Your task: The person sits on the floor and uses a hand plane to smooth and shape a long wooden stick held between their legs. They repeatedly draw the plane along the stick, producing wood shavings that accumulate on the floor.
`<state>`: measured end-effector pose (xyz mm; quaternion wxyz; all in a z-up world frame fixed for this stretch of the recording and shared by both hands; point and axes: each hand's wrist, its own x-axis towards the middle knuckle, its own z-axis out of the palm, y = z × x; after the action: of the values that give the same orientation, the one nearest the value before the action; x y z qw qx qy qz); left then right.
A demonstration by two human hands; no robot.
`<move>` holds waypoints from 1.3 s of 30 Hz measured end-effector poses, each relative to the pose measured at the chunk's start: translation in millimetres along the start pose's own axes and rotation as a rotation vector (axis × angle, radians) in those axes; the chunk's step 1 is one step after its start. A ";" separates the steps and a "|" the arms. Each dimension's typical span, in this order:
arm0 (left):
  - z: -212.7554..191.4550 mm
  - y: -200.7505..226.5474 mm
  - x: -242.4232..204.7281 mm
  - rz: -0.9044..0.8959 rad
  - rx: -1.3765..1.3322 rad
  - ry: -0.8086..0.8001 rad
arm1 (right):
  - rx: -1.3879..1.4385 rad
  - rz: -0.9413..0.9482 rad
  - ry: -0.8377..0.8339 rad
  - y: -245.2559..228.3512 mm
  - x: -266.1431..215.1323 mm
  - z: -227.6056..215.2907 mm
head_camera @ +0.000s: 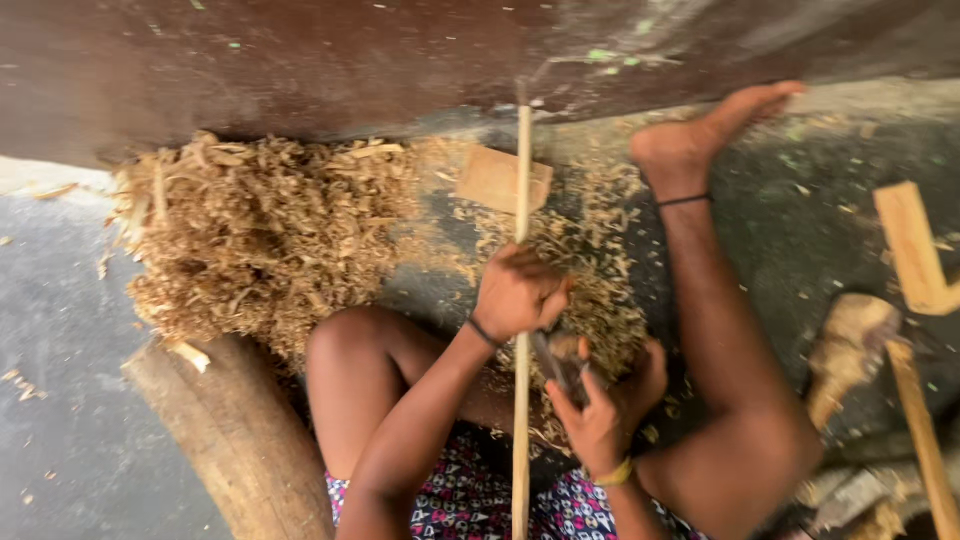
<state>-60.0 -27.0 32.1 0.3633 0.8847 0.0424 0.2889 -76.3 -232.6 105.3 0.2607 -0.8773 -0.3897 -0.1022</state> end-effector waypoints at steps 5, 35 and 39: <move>25.3 -88.6 81.2 -0.049 -0.014 0.103 | 0.504 0.127 -0.207 50.7 75.4 79.7; -10.8 60.1 -78.7 -0.547 -0.751 0.150 | 2.057 0.744 -0.164 36.3 -128.1 -9.6; 34.3 99.5 -77.0 -0.583 -1.164 -0.079 | 2.243 0.818 -0.150 51.9 -162.1 18.9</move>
<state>-118.7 -143.1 42.0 0.8478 0.5057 0.1040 0.1216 -148.0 -353.8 7.8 0.8707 -0.2237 0.0320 0.4369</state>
